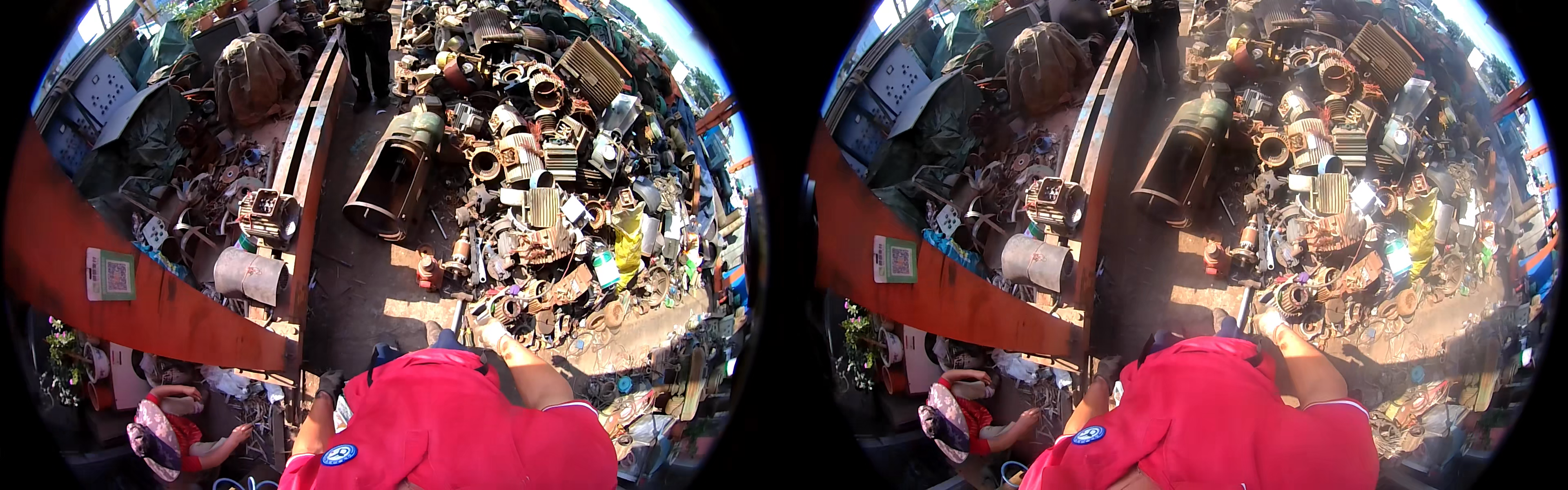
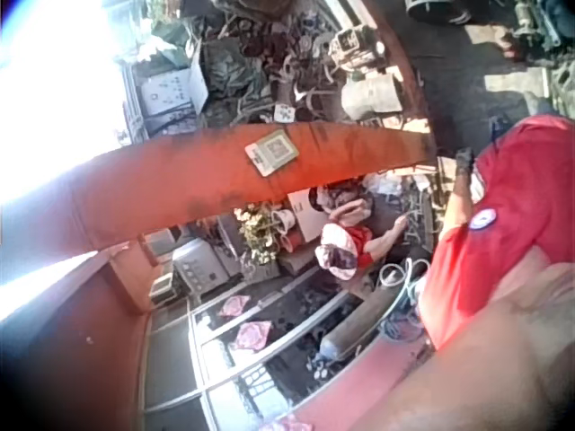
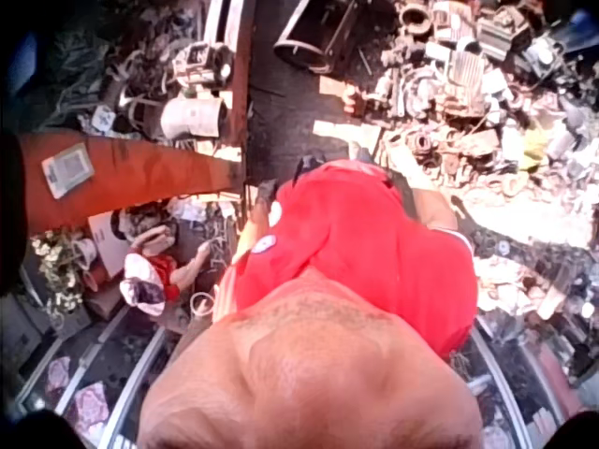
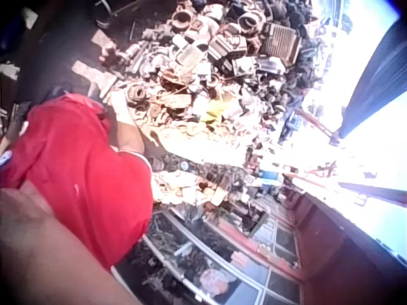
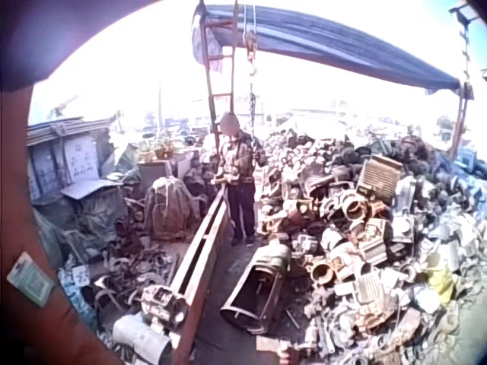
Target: The person uses a hammer and adjustable wrench to loosen and remove bolts from a large cylindrical metal part. They then use a chain hoist to lift the part and move it aside.
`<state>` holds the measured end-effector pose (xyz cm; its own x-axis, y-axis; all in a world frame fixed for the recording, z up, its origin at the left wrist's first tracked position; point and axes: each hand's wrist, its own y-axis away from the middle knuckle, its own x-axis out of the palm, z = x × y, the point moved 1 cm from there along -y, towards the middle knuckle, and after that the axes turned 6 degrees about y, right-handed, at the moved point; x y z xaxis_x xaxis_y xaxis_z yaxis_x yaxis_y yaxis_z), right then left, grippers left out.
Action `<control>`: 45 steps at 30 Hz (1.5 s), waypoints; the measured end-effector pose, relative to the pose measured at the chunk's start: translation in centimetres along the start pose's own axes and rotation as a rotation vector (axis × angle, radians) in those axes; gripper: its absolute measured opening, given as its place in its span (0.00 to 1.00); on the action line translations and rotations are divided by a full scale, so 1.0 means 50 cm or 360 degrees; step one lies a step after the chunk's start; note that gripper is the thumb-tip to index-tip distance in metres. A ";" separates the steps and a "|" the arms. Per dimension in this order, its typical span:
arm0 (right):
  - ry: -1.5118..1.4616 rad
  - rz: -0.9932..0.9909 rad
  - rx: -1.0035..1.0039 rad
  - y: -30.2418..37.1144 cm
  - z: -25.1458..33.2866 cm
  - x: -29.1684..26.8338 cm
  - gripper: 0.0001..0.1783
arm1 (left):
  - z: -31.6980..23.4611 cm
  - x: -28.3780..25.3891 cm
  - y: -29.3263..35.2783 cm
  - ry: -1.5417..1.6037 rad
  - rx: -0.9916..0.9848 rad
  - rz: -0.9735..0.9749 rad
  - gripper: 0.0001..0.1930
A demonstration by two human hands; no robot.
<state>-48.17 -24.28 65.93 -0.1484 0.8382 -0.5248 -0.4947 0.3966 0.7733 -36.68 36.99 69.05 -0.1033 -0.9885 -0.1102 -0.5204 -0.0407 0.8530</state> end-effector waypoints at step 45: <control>-0.0248 0.0087 -0.0180 -0.152 0.057 -0.099 0.14 | -0.108 0.153 0.001 0.0155 -0.0053 0.0022 0.10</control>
<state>-41.24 -30.38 63.66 -0.0477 0.9087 -0.4146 -0.5837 0.3115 0.7498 -32.92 28.62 70.98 -0.0268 -0.9984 -0.0496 -0.4909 -0.0301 0.8707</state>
